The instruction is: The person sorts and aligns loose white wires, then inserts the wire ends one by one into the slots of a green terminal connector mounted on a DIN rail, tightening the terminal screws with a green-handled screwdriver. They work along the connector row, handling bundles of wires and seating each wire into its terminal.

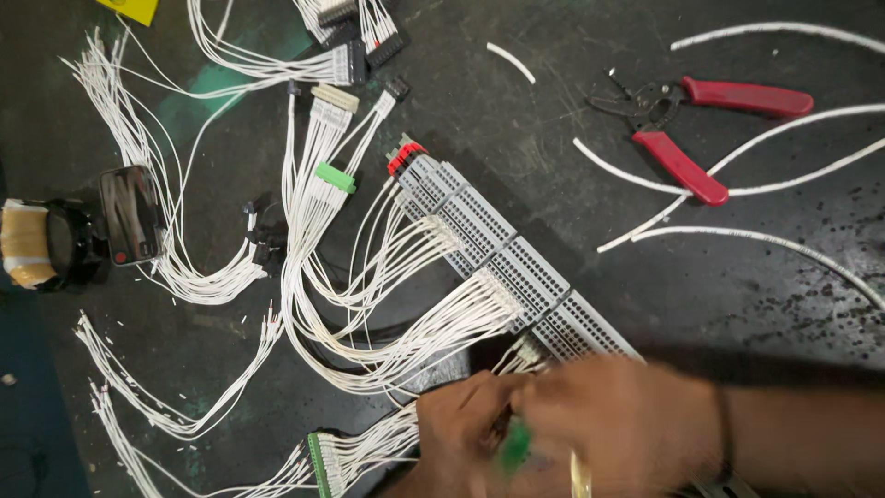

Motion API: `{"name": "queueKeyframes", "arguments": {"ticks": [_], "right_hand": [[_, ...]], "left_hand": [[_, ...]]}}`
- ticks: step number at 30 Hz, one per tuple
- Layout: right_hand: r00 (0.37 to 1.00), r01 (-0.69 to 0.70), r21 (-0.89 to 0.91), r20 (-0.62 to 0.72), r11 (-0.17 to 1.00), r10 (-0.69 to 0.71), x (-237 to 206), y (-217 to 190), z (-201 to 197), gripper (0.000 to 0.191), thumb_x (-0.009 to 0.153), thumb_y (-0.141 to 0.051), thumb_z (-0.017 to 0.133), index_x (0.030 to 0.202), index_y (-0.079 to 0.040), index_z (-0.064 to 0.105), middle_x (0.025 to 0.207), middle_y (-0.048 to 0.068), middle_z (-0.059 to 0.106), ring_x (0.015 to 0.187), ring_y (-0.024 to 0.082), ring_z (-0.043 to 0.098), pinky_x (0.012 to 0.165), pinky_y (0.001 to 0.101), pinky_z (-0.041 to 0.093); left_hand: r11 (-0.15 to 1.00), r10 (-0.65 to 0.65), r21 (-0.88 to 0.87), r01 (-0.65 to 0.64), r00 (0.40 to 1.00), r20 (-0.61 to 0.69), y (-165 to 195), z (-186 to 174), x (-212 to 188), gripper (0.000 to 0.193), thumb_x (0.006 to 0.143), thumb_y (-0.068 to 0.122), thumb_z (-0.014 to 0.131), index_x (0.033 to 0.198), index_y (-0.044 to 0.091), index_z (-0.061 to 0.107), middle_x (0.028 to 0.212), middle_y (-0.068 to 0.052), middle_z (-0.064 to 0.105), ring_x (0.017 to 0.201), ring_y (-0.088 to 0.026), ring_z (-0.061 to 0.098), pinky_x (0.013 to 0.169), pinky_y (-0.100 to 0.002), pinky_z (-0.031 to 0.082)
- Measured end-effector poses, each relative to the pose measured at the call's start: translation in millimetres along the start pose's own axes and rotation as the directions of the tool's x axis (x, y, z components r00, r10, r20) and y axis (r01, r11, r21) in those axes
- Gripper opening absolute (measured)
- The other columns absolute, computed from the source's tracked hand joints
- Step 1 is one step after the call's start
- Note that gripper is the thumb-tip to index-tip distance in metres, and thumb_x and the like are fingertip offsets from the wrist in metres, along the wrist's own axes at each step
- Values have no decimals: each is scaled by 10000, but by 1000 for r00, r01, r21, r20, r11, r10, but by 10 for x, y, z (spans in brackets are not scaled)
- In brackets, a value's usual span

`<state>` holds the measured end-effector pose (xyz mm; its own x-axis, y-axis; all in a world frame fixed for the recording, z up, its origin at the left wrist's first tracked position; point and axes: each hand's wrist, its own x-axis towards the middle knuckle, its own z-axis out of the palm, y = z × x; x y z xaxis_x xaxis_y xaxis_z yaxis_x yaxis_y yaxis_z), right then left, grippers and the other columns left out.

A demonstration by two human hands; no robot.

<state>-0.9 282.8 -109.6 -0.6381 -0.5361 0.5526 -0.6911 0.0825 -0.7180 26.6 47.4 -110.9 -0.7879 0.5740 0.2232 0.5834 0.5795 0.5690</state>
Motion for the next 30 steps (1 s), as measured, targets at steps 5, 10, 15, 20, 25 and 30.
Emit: {"name": "queueKeyframes", "arguments": {"ticks": [5,10,15,20,25,30], "right_hand": [[994,49,-58,-95,997,-54,-124,31,91,483,870,-9,753,1321,-156,661,833,41,586,639,183,623,522,326,517],[990,116,-93,-66,989,-122,53,-250,-12,501,884,-29,693,1361,-166,626,935,83,654,685,212,646,555,334,515],[928,145,-57,-340,988,-155,242,-432,-330,380,913,-12,724,1247,-114,575,891,97,671,661,191,698,607,368,575],[909,-98,-344,-412,934,-56,251,-29,-457,449,825,7,757,1231,12,564,789,120,669,608,203,651,485,321,465],[947,-108,-350,-320,931,-10,27,220,-385,418,859,-10,776,1248,-9,623,754,68,663,576,164,635,485,318,456],[950,-96,-293,-313,951,-1,-60,237,-380,409,882,-17,745,1271,-37,619,814,56,700,593,146,647,495,295,461]], "left_hand": [[986,-102,-125,109,993,62,59,-32,26,80,914,131,729,917,56,700,743,-94,658,585,-306,657,501,-390,509],[996,-78,-48,81,996,52,137,-66,23,87,853,133,719,898,67,685,747,-88,673,626,-331,672,525,-406,503],[990,-88,-106,89,996,16,147,-59,12,107,866,103,796,942,85,722,788,-64,732,557,-232,680,489,-344,517],[989,-60,-131,66,997,50,62,-52,69,161,847,86,818,961,77,704,770,-75,718,556,-218,671,489,-330,507],[998,53,44,-54,998,31,21,-58,109,216,845,131,837,1045,82,774,628,-46,585,446,-202,550,410,-347,422],[979,108,171,-113,993,40,7,-34,104,204,823,161,850,1011,98,801,540,-11,507,364,-168,477,340,-347,353]]}}
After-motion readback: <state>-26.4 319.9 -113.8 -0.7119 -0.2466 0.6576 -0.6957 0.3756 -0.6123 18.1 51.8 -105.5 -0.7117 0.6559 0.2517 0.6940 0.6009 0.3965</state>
